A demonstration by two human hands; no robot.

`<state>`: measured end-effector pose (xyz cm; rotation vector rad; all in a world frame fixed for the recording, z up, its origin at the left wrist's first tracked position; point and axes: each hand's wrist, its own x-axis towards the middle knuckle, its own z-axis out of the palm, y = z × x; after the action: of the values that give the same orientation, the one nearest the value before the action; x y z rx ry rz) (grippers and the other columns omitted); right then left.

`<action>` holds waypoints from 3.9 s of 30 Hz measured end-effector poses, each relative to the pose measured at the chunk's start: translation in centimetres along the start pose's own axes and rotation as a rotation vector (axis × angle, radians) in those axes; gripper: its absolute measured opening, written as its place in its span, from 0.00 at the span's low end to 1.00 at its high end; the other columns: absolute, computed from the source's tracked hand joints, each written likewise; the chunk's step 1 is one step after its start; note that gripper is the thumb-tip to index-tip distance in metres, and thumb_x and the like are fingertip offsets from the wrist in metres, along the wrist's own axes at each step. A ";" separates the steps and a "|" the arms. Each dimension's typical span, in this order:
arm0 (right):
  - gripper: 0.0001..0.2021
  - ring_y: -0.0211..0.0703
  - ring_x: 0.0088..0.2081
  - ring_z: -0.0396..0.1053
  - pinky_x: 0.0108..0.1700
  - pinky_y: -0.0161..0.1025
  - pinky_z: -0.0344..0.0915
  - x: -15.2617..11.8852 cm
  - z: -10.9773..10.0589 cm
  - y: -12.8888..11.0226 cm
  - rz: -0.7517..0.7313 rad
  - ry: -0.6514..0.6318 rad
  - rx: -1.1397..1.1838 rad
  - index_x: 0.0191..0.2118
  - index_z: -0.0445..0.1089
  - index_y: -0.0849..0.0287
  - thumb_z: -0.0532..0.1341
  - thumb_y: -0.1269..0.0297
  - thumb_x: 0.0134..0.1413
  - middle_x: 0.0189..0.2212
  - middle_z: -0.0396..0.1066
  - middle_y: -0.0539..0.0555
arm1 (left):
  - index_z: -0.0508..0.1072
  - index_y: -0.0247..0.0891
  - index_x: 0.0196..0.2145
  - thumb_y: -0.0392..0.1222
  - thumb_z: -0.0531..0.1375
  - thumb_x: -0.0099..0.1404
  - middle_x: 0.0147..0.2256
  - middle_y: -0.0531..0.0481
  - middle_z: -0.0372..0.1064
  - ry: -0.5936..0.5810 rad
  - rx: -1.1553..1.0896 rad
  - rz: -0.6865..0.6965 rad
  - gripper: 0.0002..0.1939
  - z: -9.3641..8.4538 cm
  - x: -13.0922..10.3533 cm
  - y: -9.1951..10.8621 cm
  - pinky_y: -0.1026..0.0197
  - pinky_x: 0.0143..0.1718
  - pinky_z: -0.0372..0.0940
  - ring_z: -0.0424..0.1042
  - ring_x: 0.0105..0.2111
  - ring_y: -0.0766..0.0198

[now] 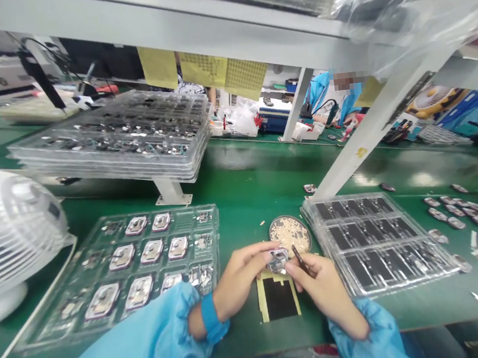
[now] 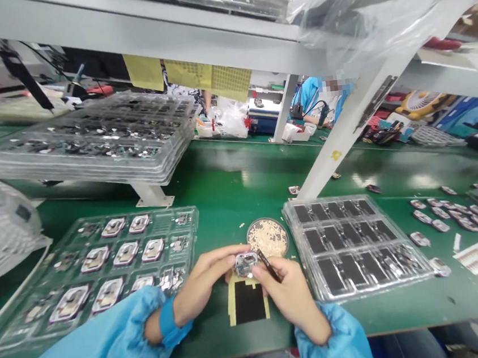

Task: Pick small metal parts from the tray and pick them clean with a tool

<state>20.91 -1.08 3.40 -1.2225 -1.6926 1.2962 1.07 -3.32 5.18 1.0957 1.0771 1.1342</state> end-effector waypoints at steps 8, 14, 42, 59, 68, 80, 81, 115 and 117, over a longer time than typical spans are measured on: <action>0.20 0.39 0.21 0.61 0.27 0.36 0.58 0.2 -0.1 -0.2 0.001 0.045 0.040 0.25 0.69 0.58 0.64 0.47 0.57 0.15 0.64 0.47 | 0.75 0.37 0.55 0.41 0.66 0.59 0.47 0.43 0.78 -0.029 0.161 0.051 0.25 0.5 0.0 -1.8 0.57 0.43 0.70 0.76 0.41 0.55; 0.21 0.38 0.21 0.59 0.26 0.36 0.56 0.2 -0.1 -0.4 0.013 0.033 0.055 0.22 0.66 0.57 0.64 0.47 0.57 0.15 0.62 0.47 | 0.78 0.42 0.52 0.39 0.65 0.60 0.40 0.49 0.80 0.042 0.422 0.138 0.21 0.7 -0.3 -1.5 0.60 0.37 0.69 0.73 0.32 0.60; 0.11 0.45 0.42 0.71 0.45 0.39 0.68 0.0 0.8 1.1 -0.081 0.089 0.317 0.42 0.71 0.56 0.69 0.62 0.55 0.38 0.72 0.52 | 0.76 0.43 0.54 0.46 0.66 0.63 0.53 0.46 0.75 -0.088 0.023 0.030 0.21 0.7 -0.1 -3.0 0.51 0.58 0.68 0.74 0.54 0.51; 0.13 0.41 0.31 0.68 0.33 0.36 0.65 0.2 2.3 0.8 -0.007 0.093 0.396 0.32 0.72 0.62 0.72 0.59 0.49 0.27 0.71 0.50 | 0.77 0.45 0.53 0.39 0.59 0.68 0.45 0.45 0.71 -0.063 0.314 0.243 0.17 1.4 -0.8 -2.4 0.59 0.48 0.71 0.74 0.47 0.57; 0.17 0.37 0.27 0.58 0.28 0.33 0.54 -0.3 3.3 0.4 -0.096 0.258 0.325 0.27 0.64 0.59 0.73 0.58 0.46 0.23 0.62 0.46 | 0.81 0.45 0.43 0.48 0.63 0.62 0.38 0.50 0.80 0.048 0.664 0.304 0.13 0.4 -0.6 -3.3 0.63 0.38 0.74 0.79 0.36 0.57; 0.14 0.37 0.27 0.59 0.29 0.33 0.58 -0.1 2.0 1.2 -0.098 0.181 0.101 0.28 0.67 0.59 0.70 0.57 0.52 0.23 0.63 0.46 | 0.80 0.38 0.39 0.47 0.62 0.63 0.34 0.46 0.79 0.069 0.508 0.189 0.12 1.8 -0.7 -2.4 0.59 0.37 0.72 0.77 0.33 0.57; 0.12 0.39 0.28 0.61 0.29 0.34 0.60 0.1 1.4 1.0 -0.115 0.177 0.039 0.28 0.69 0.59 0.70 0.59 0.51 0.25 0.65 0.47 | 0.80 0.38 0.39 0.45 0.62 0.63 0.33 0.47 0.79 0.063 0.490 0.171 0.11 1.8 -0.6 -2.3 0.60 0.36 0.71 0.76 0.32 0.58; 0.09 0.48 0.38 0.67 0.44 0.44 0.64 1.3 -0.6 1.4 -0.304 0.338 -0.386 0.37 0.67 0.55 0.53 0.64 0.70 0.35 0.66 0.55 | 0.78 0.41 0.41 0.35 0.58 0.62 0.30 0.53 0.74 0.055 0.657 0.132 0.11 0.7 -0.2 -2.5 0.61 0.36 0.62 0.71 0.31 0.62; 0.10 0.50 0.39 0.68 0.46 0.45 0.64 1.6 -0.8 1.7 -0.283 0.347 -0.433 0.39 0.69 0.56 0.52 0.64 0.70 0.36 0.66 0.56 | 0.78 0.42 0.41 0.34 0.58 0.62 0.30 0.53 0.74 0.051 0.661 0.133 0.11 0.7 -0.2 -2.4 0.61 0.36 0.62 0.72 0.32 0.62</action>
<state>21.62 0.77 1.93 -1.2951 -1.8510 0.5269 2.09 -3.85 2.92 1.6761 1.4898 0.9258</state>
